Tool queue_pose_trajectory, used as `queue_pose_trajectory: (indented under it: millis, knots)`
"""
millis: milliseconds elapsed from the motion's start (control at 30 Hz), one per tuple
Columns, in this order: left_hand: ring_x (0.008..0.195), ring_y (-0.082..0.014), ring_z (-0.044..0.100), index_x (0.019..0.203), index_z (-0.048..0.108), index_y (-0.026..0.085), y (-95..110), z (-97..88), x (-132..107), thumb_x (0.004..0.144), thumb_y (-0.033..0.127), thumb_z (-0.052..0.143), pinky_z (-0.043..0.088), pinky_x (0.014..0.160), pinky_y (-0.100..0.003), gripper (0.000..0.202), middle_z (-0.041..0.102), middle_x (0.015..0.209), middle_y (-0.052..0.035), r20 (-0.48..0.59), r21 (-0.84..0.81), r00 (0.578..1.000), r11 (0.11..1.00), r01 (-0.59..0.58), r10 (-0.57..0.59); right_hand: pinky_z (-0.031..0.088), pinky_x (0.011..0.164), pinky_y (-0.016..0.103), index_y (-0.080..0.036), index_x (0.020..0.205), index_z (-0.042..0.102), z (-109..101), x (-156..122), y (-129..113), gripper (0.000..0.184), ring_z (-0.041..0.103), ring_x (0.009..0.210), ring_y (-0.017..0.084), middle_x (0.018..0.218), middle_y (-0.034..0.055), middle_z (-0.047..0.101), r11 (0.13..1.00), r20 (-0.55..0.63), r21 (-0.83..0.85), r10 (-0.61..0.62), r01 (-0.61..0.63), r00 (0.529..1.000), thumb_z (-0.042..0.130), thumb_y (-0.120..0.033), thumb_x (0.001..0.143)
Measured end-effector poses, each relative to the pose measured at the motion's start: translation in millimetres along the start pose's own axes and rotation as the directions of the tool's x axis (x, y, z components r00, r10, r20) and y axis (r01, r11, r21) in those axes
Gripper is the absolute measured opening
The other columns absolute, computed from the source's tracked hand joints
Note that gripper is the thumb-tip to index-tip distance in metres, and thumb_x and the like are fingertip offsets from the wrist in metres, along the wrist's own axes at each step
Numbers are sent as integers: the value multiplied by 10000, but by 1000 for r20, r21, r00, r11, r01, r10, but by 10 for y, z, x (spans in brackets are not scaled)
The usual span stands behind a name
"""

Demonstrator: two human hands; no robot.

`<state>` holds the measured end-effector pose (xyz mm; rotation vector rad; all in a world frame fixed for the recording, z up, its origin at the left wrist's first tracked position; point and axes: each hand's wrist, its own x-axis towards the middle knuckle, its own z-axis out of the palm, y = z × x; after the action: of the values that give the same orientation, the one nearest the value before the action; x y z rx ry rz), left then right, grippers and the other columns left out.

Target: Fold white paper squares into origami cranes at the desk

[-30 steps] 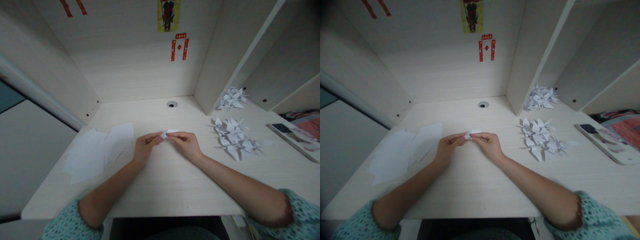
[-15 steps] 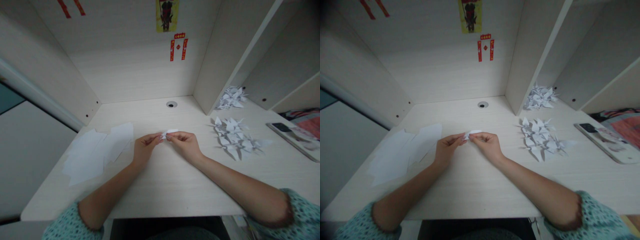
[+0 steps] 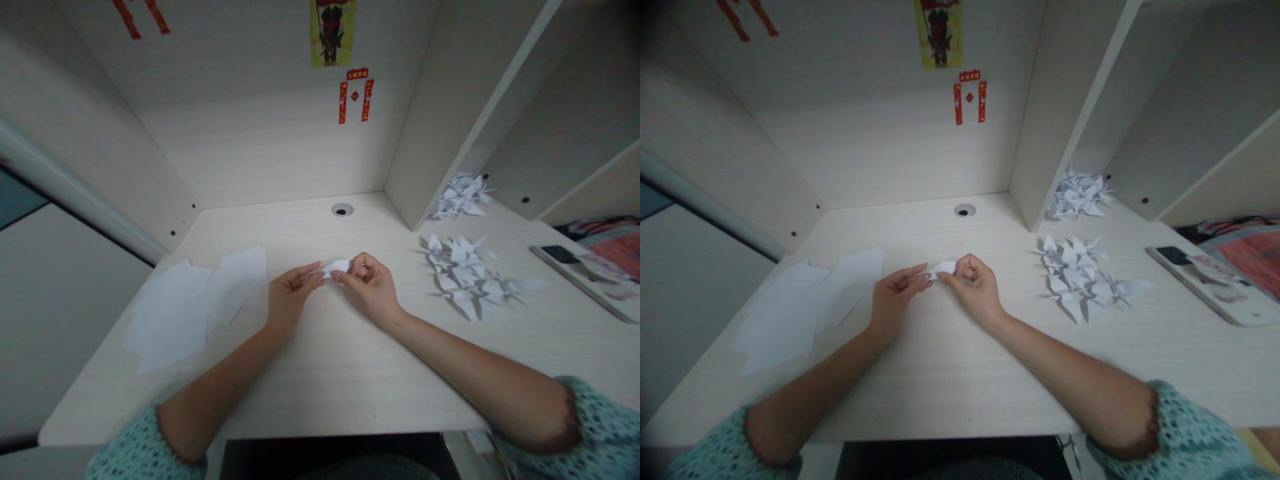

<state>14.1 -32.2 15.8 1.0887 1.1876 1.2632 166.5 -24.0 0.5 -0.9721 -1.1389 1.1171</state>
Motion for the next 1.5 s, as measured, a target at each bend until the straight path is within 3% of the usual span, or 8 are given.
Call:
queue_pose_trajectory:
  millis: [167, 267, 467, 667, 800, 1000, 1200, 1500]
  knots:
    - [772, -194, 705, 1082, 646, 170, -2, -4, 4, 660, 322, 754, 540, 813, -337, 462, 748, 770, -34, 17, 17, 1000, 1000, -16, 16, 444, 597, 266, -219, 611, 388, -20, 26, 23, 395, 589, 600, 147, 576, -31, 563, 998, 18, -47, -28, 29, 999, 746, -381, 651]
    - [781, -194, 705, 1095, 625, 179, 10, -14, -5, 673, 341, 743, 536, 792, -313, 468, 748, 771, -32, 20, 63, 999, 997, -43, 41, 447, 612, 267, -232, 762, 437, -34, 30, 31, 349, 603, 601, 149, 605, -34, 624, 1000, 72, -16, -10, 11, 997, 739, -377, 664]
    - [805, -203, 700, 1161, 578, 201, 41, -26, -38, 688, 370, 723, 532, 752, -292, 523, 748, 802, -38, 27, 146, 997, 986, -82, 79, 434, 558, 240, -241, 1047, 504, -21, 4, 29, 507, 577, 542, 123, 583, -68, 619, 994, 84, 32, 101, -104, 991, 766, -359, 629]
    - [812, -187, 695, 1200, 547, 233, 6, -26, -45, 703, 364, 710, 514, 786, -278, 539, 746, 824, -26, 71, 201, 992, 973, -113, 101, 480, 678, 301, -177, 779, 716, -25, 3, 34, 246, 640, 708, 179, 794, 55, 727, 990, 174, -11, 140, -140, 975, 729, -394, 664]
    - [824, -187, 690, 1240, 504, 232, -43, -41, 3, 683, 339, 729, 513, 774, -284, 610, 743, 884, -38, 129, 159, 991, 986, -59, 38, 481, 672, 306, -178, 759, 730, -42, 14, 35, 230, 638, 685, 178, 773, 53, 734, 991, 128, -20, 131, -129, 983, 721, -392, 677]
    - [825, -185, 672, 900, 693, 207, -53, -40, 6, 694, 342, 702, 493, 778, -282, 246, 733, 865, -27, 190, 262, 981, 961, -91, 41, 470, 639, 307, -161, 758, 725, -78, 37, 33, 247, 629, 668, 184, 761, 66, 729, 994, 40, -43, 104, -102, 994, 731, -392, 668]
    - [679, -150, 626, 766, 722, 186, -37, -53, -14, 726, 403, 662, 457, 617, -240, 229, 713, 732, -18, 149, 307, 987, 946, -103, 59, 454, 607, 287, -171, 745, 731, -55, 2, 7, 227, 616, 642, 168, 724, 52, 723, 991, 62, -85, 111, -105, 992, 735, -384, 666]
    - [735, -189, 676, 817, 723, 162, 8, -54, -1, 764, 391, 604, 481, 630, -269, 263, 743, 786, -66, 157, 274, 988, 961, -45, 1, 443, 610, 276, -170, 736, 733, -52, 39, 35, 215, 614, 639, 157, 721, 44, 723, 989, 70, -22, 144, -143, 987, 748, -367, 652]
